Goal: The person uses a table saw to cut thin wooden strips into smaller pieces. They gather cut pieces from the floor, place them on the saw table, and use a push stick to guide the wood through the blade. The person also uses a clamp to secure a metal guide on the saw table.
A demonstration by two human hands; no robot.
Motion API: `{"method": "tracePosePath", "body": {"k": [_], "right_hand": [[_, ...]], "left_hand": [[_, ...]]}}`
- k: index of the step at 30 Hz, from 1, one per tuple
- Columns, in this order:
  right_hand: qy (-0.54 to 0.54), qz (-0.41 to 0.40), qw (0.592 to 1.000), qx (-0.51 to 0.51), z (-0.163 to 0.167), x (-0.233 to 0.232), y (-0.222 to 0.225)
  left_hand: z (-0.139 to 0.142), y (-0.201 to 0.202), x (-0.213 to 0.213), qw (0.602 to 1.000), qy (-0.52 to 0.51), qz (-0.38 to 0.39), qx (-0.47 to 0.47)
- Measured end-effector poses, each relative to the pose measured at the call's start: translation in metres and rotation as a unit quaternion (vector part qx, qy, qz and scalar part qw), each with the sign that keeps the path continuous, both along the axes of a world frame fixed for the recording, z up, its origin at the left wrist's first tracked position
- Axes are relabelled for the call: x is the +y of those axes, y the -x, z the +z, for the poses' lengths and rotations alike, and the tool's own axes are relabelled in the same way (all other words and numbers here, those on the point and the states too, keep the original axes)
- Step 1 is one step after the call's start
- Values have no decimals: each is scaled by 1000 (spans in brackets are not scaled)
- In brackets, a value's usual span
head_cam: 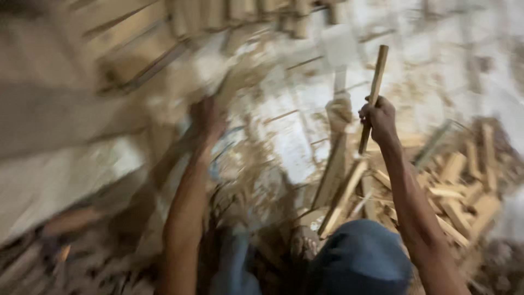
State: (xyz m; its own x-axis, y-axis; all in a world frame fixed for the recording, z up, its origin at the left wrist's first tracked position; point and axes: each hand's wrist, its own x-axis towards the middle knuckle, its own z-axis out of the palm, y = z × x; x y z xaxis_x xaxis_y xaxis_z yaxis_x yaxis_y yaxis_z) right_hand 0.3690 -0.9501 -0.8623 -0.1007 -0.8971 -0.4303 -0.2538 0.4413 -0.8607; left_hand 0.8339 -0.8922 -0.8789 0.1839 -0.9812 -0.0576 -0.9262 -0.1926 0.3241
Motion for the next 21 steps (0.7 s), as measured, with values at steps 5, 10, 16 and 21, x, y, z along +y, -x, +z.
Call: {"method": "tracePosePath", "body": {"k": [5, 10, 16, 21], "right_hand": [[-112, 71, 935, -330, -15, 50, -125], [-74, 141, 899, -409, -42, 55, -224], [279, 191, 913, -230, -31, 37, -165], [240, 191, 932, -195, -38, 54, -163]], "left_hand": [[-11, 18, 27, 975, 122, 26, 186], [10, 81, 71, 928, 184, -73, 314], [-32, -35, 153, 964, 174, 184, 78], [-56, -103, 194, 968, 45, 210, -126]]}}
